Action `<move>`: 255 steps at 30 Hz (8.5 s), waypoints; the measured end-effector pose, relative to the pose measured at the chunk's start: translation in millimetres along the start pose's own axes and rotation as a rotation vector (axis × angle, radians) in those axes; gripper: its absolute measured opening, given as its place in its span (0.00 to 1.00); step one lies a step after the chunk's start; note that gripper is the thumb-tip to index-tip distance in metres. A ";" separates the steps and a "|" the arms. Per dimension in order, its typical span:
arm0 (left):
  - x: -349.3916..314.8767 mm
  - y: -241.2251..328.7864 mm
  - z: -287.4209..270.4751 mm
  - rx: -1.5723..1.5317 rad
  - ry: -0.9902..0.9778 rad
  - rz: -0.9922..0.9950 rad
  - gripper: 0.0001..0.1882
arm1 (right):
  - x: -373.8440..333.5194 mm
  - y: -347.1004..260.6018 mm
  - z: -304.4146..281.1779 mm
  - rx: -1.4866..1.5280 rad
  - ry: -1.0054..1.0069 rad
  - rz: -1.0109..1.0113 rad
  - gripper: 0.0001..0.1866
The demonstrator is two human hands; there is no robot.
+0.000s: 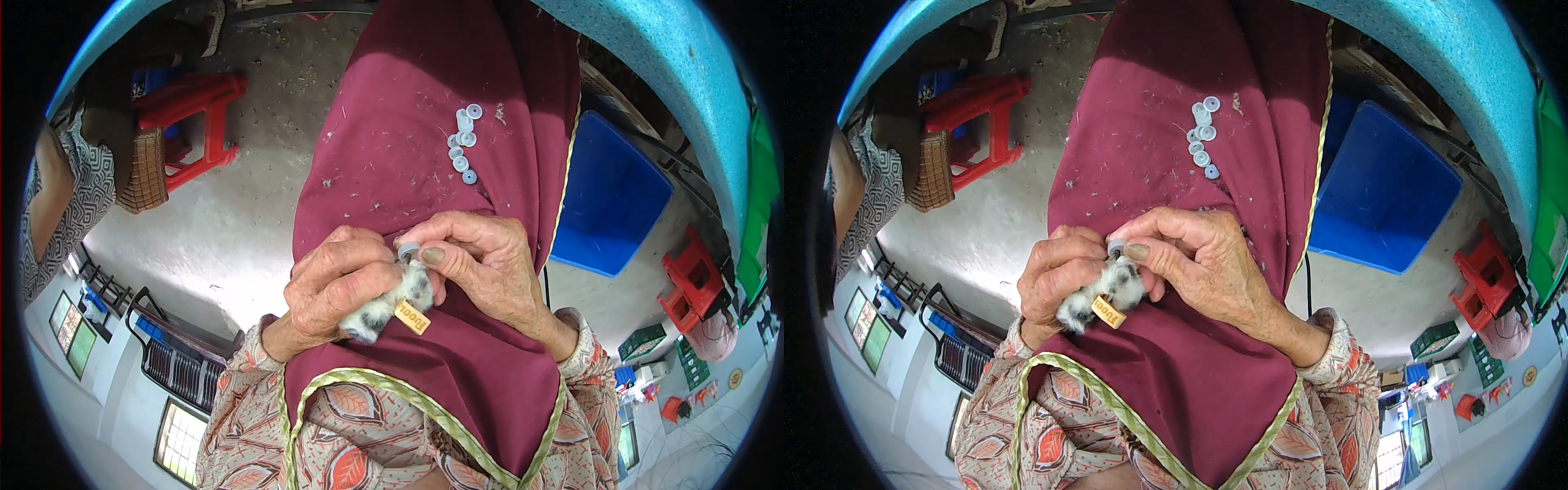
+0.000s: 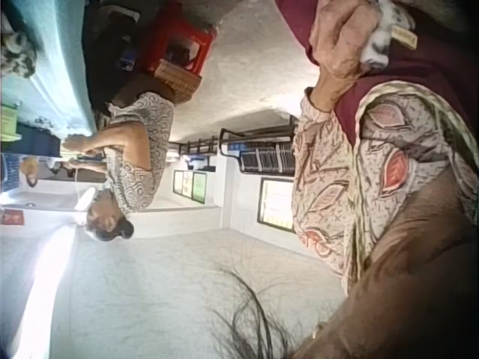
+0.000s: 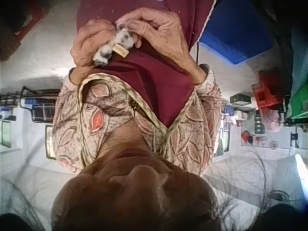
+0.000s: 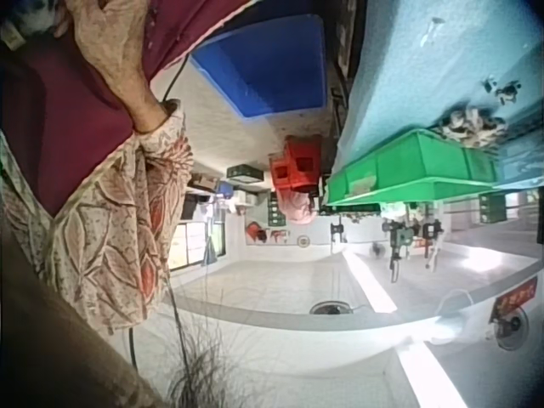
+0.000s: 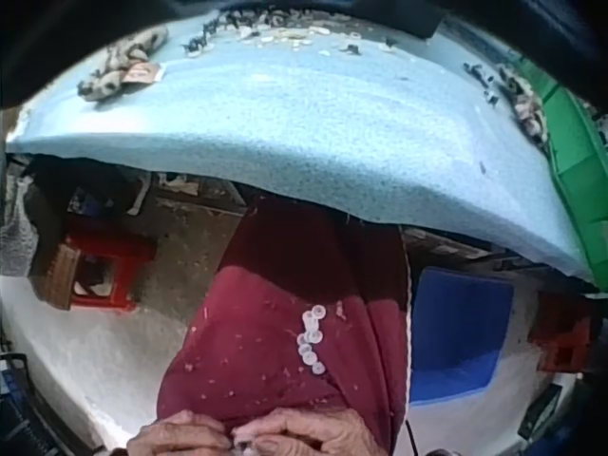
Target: The person sits at a table and assembles small spotted plush toys by hand. They pick up a plush body, insert plastic eyes into the face, and attach a small tag to the toy. The finished toys are placed on the table surface.
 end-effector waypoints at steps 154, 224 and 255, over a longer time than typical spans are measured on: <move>-50.5 -53.1 71.9 -1.254 -0.241 -1.331 0.22 | 29.7 2.0 -31.6 0.144 -0.060 -0.034 0.09; -43.4 -79.0 47.0 -0.924 -0.015 -1.148 0.15 | -8.0 -193.8 -71.3 0.114 0.059 -0.692 0.14; -42.8 -76.6 47.6 -0.844 0.033 -1.328 0.16 | 25.3 -8.4 -17.2 -0.158 -0.030 -0.064 0.08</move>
Point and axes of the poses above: each hand's wrist, its own x-axis towards the middle knuckle, its own z-axis out of the palm, y = z × x, the point moved 9 cm from there along x, towards the middle knuckle, and after that the axes turned 14 degrees about x, right-handed, at the moved point
